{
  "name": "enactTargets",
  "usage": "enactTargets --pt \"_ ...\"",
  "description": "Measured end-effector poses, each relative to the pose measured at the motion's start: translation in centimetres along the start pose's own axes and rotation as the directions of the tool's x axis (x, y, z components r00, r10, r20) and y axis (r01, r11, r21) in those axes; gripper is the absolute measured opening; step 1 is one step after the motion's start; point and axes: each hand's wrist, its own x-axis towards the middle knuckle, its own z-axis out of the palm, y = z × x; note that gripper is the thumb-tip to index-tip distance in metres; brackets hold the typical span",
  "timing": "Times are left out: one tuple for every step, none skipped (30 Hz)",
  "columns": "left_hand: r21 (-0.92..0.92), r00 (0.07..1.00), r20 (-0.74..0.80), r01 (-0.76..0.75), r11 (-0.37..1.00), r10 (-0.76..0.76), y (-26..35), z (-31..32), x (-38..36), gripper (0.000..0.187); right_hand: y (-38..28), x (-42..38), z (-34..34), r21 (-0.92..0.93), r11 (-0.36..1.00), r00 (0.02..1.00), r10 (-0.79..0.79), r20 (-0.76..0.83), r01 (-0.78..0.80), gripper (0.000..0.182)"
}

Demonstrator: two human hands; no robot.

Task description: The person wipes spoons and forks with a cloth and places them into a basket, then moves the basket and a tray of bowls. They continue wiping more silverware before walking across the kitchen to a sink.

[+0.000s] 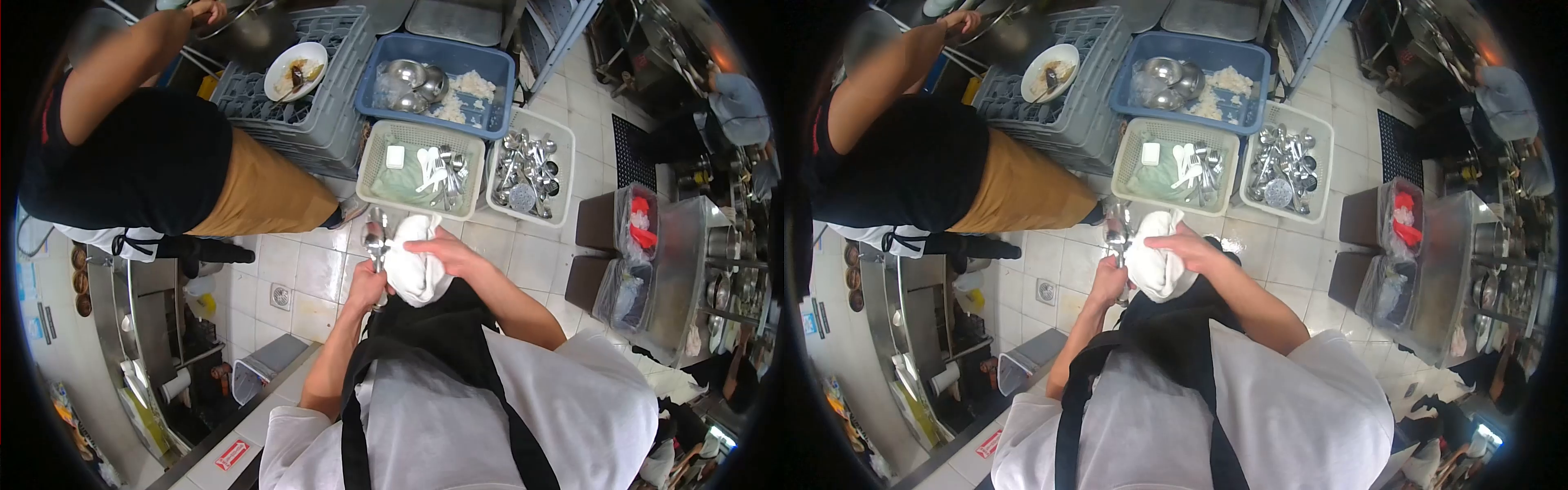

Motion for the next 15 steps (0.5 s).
enactTargets --pt "-0.003 0.999 0.048 -0.011 1.0 0.011 0.2 0.6 -0.6 0.02 0.4 0.5 0.3 -0.11 0.993 0.997 -0.044 -0.056 0.038 0.027" --pt "-0.01 0.995 0.094 -0.025 1.0 0.026 0.4 0.9 -1.0 0.022 0.3 0.7 0.1 -0.11 0.993 0.997 -0.047 -0.062 0.04 0.027" --pt "-0.102 0.993 0.088 -0.075 0.992 0.084 0.2 1.0 -0.7 0.021 -0.2 0.9 0.3 0.009 0.999 0.991 -0.036 -0.127 0.037 0.027" --pt "-0.104 0.992 0.083 -0.081 0.991 0.09 -0.1 1.1 -0.7 0.021 -0.5 1.2 0.7 0.131 0.991 0.983 -0.016 -0.185 0.04 0.027" --pt "-0.278 0.998 0.034 -0.049 0.959 0.061 -0.9 1.6 -1.1 0.019 0.0 0.3 1.2 0.229 0.971 0.976 -0.017 -0.219 0.069 0.03" --pt "-0.448 1.0 -0.009 -0.026 0.894 0.025 -0.7 2.1 -1.4 0.017 0.2 -0.4 2.2 0.223 0.972 0.977 -0.02 -0.211 0.068 0.03" --pt "-0.533 0.999 -0.034 -0.048 0.844 0.035 -1.1 2.1 -1.0 0.012 0.6 -1.0 3.1 0.291 0.949 0.968 -0.044 -0.249 0.118 0.032" --pt "-0.537 0.998 -0.041 -0.055 0.842 0.039 -1.7 2.1 -0.8 0.012 1.2 -1.4 3.7 0.358 0.919 0.955 -0.06 -0.29 0.166 0.034" --pt "-0.534 0.999 -0.038 -0.049 0.844 0.033 -1.3 2.3 -1.2 0.013 1.4 -1.6 4.0 0.428 0.903 0.98 0.055 -0.193 0.033 0.037" --pt "-0.533 0.999 -0.033 -0.039 0.845 0.025 -1.2 2.5 -1.5 0.017 1.3 -1.6 3.9 0.423 0.906 0.98 0.06 -0.192 0.028 0.037" --pt "-0.47 0.996 0.042 -0.045 0.882 0.073 -2.9 1.5 -1.0 0.019 0.7 -1.1 3.6 0.237 0.969 0.987 0.1 -0.124 -0.069 0.036" --pt "-0.476 0.997 0.041 -0.044 0.878 0.072 -2.9 1.2 -1.2 0.019 0.1 -0.7 3.3 0.035 0.988 0.986 0.154 -0.063 -0.152 0.035" --pt "-0.437 0.999 0.027 -0.004 0.899 0.018 -2.2 1.0 -1.6 0.016 -0.1 0.1 2.5 0.002 0.985 0.984 0.175 -0.035 -0.175 0.036" --pt "-0.388 0.999 0.014 0.04 0.921 -0.038 -1.6 0.5 -2.2 0.015 0.5 0.4 2.3 0.01 0.984 0.983 0.178 -0.035 -0.178 0.036" --pt "-0.445 0.999 0.045 0.009 0.895 0.013 -0.9 0.0 -2.6 0.018 0.3 0.7 2.5 0.107 0.994 0.995 0.039 -0.097 -0.029 0.037"
